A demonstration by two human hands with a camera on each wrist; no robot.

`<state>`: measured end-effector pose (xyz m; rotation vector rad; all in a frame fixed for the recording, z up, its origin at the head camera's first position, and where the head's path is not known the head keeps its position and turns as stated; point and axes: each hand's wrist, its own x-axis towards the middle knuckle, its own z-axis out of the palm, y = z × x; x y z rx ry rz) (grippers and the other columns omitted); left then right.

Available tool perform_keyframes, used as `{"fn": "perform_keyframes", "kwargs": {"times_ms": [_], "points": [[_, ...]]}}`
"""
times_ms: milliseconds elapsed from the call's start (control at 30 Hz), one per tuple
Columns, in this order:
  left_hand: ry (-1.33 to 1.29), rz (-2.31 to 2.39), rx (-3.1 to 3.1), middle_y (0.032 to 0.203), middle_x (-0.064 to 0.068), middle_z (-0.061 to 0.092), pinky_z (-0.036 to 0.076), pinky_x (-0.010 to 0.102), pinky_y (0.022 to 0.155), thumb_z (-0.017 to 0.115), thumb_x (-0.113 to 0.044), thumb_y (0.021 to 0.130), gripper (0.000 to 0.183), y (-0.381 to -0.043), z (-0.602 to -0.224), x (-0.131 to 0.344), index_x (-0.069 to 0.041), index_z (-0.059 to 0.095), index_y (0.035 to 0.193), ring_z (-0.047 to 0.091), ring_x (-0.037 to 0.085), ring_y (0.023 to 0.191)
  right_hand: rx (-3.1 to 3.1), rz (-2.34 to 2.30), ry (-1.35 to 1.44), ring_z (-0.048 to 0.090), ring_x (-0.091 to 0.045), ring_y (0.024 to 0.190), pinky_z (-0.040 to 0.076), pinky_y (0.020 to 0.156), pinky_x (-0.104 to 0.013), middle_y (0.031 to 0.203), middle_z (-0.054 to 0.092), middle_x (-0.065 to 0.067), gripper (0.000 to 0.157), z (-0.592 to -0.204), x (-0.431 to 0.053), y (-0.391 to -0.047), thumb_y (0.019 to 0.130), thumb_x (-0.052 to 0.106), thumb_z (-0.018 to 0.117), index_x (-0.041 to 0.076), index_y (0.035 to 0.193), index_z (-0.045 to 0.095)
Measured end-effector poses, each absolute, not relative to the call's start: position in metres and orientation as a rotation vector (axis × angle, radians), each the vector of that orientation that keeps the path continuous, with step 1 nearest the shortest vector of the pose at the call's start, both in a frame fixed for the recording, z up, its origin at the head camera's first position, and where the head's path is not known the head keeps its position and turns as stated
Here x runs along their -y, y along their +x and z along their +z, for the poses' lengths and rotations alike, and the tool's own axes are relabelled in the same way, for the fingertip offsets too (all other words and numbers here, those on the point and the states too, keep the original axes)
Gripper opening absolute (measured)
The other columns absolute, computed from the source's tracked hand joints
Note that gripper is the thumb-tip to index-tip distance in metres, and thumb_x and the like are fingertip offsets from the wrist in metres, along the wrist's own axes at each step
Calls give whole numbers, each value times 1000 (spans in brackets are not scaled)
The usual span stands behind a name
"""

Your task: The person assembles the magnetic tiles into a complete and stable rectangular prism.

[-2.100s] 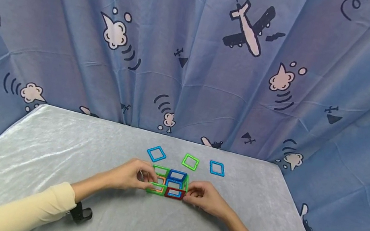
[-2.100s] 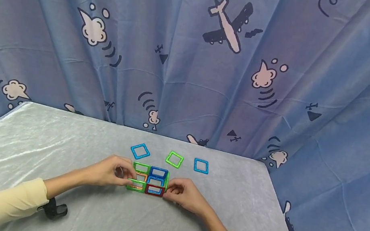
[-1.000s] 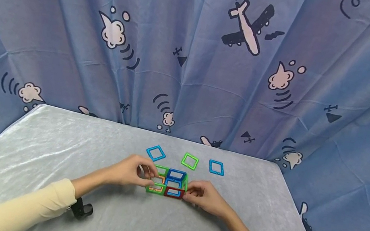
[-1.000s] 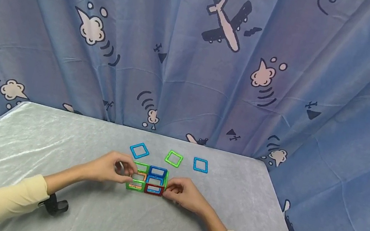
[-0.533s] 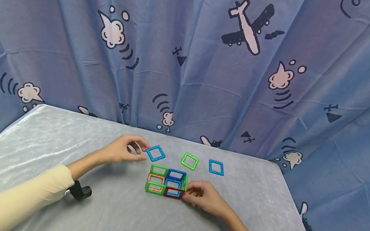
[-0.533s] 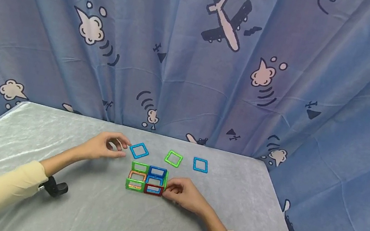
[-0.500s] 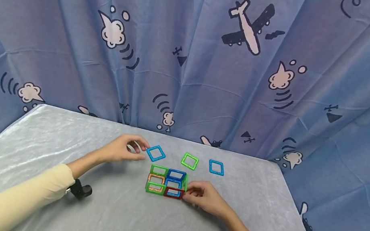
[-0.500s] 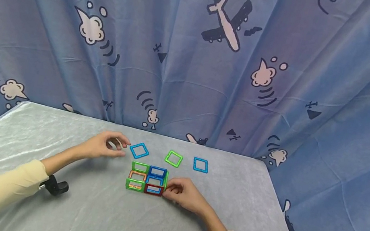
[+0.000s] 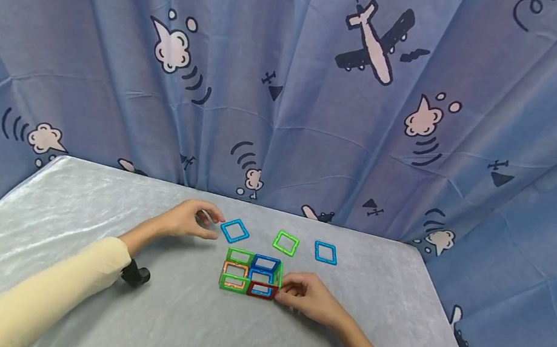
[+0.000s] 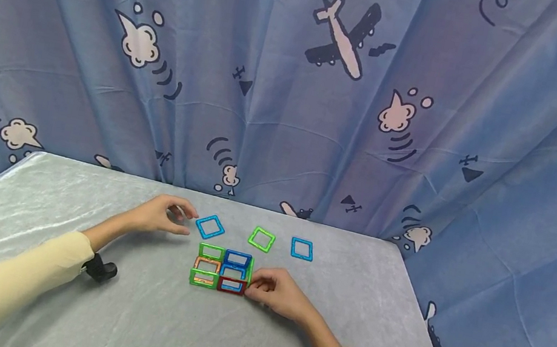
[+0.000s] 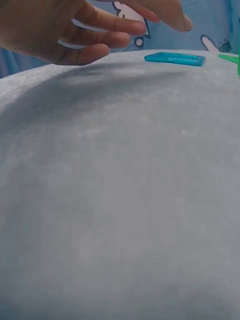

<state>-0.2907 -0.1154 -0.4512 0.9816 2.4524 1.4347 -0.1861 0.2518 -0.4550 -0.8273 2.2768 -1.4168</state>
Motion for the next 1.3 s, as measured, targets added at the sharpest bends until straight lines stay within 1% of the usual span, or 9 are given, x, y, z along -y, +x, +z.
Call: {"fn": "perform_keyframes", "kwargs": {"times_ms": [133,333,500,633,800,933,1033,1133,1300], "points": [[982,1369,-2487,112,15,70,53,43,88,87,-14,82,39,-297,-450,106,-2,73,116,66,30,99,-2285,-1414,-835,56,-10,70,44,56,-22,90,69,-11,12,-455,-252,-186,95,3,72,0,106,74],[1093,1288,-2535,106,9,72,53,38,82,90,-11,77,34,-308,-455,90,-4,77,108,65,25,91,-2288,-1413,-845,56,-10,69,45,56,-22,90,70,-12,12,-455,-252,-187,95,3,72,0,106,74],[1100,1186,-2590,100,2,69,50,34,77,92,-13,76,29,-311,-456,83,-8,80,102,59,18,86,-2311,-1395,-841,56,-9,69,45,56,-22,91,70,-11,11,-453,-251,-187,95,3,71,1,106,74],[1078,1142,-2623,96,1,66,50,33,77,92,-12,76,24,-313,-456,82,-9,81,97,58,17,86,-2332,-1385,-866,56,-8,69,45,57,-22,90,70,-10,11,-452,-250,-187,94,2,72,1,105,74],[1123,1142,-2616,92,0,66,53,33,78,90,-10,78,15,-313,-458,81,-9,82,90,60,18,88,-2328,-1390,-878,56,-8,69,45,58,-21,90,70,-11,10,-452,-250,-187,94,1,72,1,104,74],[1177,1128,-2607,89,-2,64,53,32,77,88,-10,81,8,-311,-458,81,-11,81,86,60,17,86,-2318,-1395,-875,56,-8,69,45,58,-21,90,70,-12,10,-453,-251,-186,94,1,72,0,104,74],[1192,1117,-2607,87,-3,64,52,30,75,86,-10,83,6,-310,-458,80,-11,81,85,59,16,84,-2315,-1398,-871,56,-9,69,44,58,-21,89,69,-12,10,-453,-251,-186,94,1,72,0,104,74],[1196,1100,-2613,87,-3,64,50,31,73,85,-11,85,5,-308,-457,80,-11,80,85,58,18,82,-2313,-1401,-867,56,-9,69,44,58,-21,89,69,-12,10,-453,-251,-185,94,1,72,0,104,74],[1208,1097,-2603,89,-3,63,49,33,75,82,-15,88,4,-306,-455,81,-13,79,87,58,19,85,-2307,-1403,-868,56,-9,69,44,58,-21,89,69,-12,10,-453,-251,-184,94,2,72,0,104,74]]}}
